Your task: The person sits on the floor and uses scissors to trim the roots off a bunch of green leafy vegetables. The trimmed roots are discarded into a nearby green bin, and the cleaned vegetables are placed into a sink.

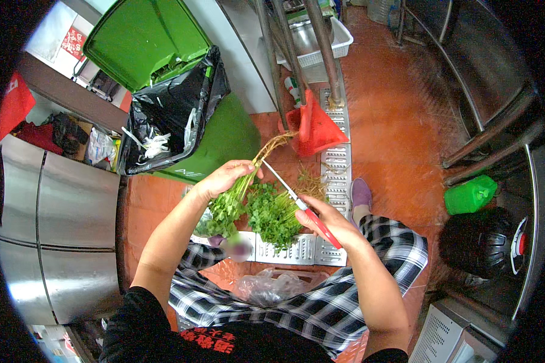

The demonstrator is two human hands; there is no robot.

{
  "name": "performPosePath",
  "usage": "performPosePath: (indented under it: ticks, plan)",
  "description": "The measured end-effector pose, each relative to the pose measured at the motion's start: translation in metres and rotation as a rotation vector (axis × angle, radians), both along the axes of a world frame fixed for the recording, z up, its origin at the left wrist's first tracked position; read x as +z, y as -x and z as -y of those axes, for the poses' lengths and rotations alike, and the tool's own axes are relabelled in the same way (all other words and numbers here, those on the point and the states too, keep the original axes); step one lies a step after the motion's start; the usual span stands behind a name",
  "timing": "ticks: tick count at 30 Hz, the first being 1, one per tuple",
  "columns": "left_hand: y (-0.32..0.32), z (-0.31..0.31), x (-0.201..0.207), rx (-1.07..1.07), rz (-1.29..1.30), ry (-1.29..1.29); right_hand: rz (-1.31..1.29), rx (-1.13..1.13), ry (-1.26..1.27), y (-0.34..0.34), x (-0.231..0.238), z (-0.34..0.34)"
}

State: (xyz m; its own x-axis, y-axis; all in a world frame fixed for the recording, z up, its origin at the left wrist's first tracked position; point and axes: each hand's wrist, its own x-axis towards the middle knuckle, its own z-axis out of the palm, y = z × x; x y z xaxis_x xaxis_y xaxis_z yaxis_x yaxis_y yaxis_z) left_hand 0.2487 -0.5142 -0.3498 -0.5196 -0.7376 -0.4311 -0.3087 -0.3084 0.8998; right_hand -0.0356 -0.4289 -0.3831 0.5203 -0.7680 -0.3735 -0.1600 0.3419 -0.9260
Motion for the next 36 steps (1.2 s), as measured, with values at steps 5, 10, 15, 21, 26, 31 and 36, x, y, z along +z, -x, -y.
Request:
performPosePath:
  ticks: [5, 10, 15, 21, 26, 31, 36]
  plan:
    - [0.024, -0.014, 0.003, -0.026, -0.070, -0.058, 0.010, 0.024, 0.025, 0.010, 0.007, -0.007]
    - [0.035, -0.010, 0.014, -0.085, -0.027, -0.083, -0.038, 0.032, 0.077, 0.021, 0.016, -0.008]
    - [0.039, -0.004, 0.004, -0.071, -0.059, -0.112, -0.102, -0.019, 0.244, 0.023, 0.014, -0.008]
    - [0.049, -0.001, -0.020, -0.061, -0.160, 0.010, -0.014, -0.123, 0.091, 0.015, -0.011, -0.006]
    - [0.052, 0.002, -0.022, 0.108, -0.567, -0.233, 0.101, -0.509, -0.198, 0.018, -0.017, 0.009]
    - [0.050, 0.010, -0.018, 0.194, -0.679, -0.184, 0.140, -0.688, -0.139, 0.038, -0.017, 0.016]
    - [0.057, 0.006, 0.001, 0.289, -0.715, -0.156, 0.177, -0.773, -0.134, 0.051, -0.012, 0.009]
